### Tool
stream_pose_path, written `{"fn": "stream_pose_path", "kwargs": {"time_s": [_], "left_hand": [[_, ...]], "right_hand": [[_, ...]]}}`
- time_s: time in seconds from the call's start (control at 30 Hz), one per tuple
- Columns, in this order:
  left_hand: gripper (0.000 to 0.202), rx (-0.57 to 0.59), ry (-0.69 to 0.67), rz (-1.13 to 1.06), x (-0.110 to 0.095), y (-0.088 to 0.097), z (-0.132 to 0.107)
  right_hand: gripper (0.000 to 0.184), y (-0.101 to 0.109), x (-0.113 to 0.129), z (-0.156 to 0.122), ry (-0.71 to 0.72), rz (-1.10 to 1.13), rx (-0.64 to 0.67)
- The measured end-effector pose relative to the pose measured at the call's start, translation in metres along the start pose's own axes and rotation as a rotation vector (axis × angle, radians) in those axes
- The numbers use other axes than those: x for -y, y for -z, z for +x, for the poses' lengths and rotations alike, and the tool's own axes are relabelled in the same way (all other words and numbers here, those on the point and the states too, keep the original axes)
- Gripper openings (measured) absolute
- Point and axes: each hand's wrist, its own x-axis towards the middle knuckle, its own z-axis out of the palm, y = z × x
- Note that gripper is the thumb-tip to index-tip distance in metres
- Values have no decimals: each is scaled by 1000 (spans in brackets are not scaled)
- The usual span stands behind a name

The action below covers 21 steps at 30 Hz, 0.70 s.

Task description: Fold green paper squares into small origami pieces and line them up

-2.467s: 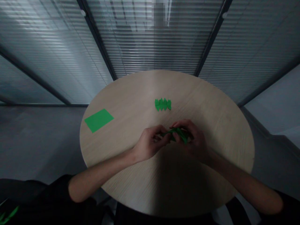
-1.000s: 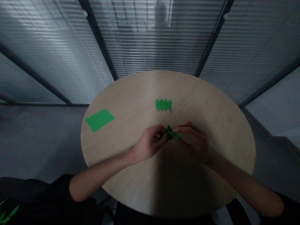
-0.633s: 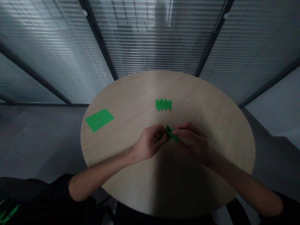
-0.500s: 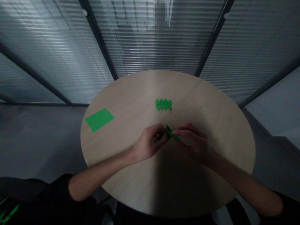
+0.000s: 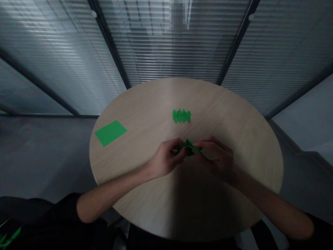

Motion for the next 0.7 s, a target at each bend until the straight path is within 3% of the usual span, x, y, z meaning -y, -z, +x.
{"fn": "stream_pose_path", "kwargs": {"time_s": [0.37,0.47,0.6,0.7], "left_hand": [[20,-51,-48,125,-1,2,0],[19,-115,-69,176,-3,2,0],[26,-258,-216,150,-2,2,0],[35,-245,-357,133,1,4,0]], "right_hand": [[24,1,0,1,19,-27,13],[24,0,-1,1,-8,-19,-9],[20,-1,-2,2,-40,-9,-37],[17,-2,-2,2,-55,4,-30]]}}
